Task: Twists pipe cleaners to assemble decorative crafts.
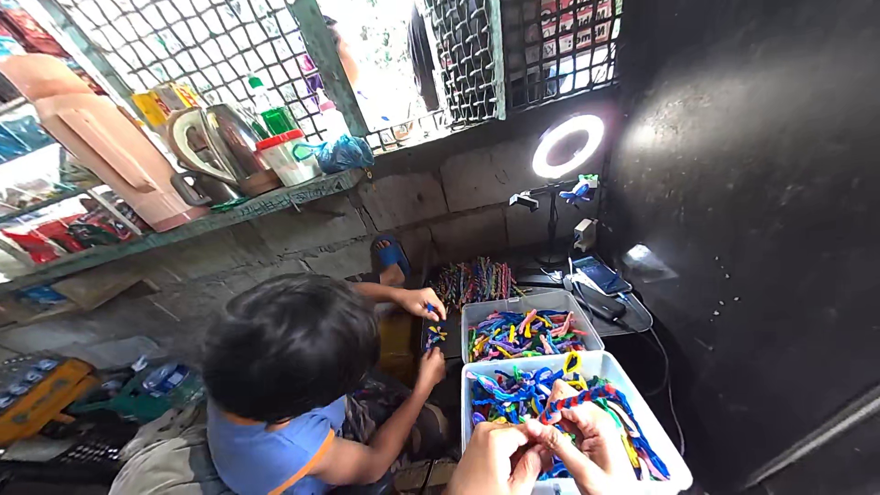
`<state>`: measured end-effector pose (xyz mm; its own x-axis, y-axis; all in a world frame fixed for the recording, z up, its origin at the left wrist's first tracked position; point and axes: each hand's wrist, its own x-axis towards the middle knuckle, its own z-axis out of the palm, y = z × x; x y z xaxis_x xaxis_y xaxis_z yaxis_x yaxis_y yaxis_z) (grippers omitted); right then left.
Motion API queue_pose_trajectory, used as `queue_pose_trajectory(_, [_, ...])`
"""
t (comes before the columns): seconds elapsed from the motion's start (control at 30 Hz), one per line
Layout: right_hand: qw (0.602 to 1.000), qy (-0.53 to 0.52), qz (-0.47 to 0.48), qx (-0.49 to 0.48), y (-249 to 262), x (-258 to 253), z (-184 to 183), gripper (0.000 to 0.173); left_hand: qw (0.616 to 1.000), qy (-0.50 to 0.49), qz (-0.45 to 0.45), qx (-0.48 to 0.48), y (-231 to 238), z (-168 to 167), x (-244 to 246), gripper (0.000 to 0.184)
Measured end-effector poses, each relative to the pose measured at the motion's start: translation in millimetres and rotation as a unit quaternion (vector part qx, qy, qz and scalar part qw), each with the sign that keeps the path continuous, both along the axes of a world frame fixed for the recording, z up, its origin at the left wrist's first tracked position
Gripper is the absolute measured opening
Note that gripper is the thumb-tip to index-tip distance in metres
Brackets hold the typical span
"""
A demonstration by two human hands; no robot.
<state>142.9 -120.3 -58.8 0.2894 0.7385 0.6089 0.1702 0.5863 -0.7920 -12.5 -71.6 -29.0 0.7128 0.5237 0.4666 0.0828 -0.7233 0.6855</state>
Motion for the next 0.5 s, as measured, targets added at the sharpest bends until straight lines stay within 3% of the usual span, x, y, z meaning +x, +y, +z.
queue_pose_trajectory(0.3, [0.997, -0.034, -0.048, 0.056, 8.4, -3.0, -9.3, 0.030, 0.970, 0.147, 0.135, 0.136, -18.4, -0.2, 14.3, 0.019])
queue_pose_trajectory(0.4, [0.994, -0.017, -0.086, 0.066, 1.8, 7.1, -1.7, 0.025, 0.982, 0.167, 0.074, 0.045, -23.5, -26.8, 18.1, 0.020])
queue_pose_trajectory(0.5, [0.994, -0.006, -0.100, 0.048, 1.5, 26.7, 6.8, 0.024, 0.988, 0.098, 0.117, -0.020, -5.0, -35.9, 7.5, 0.021])
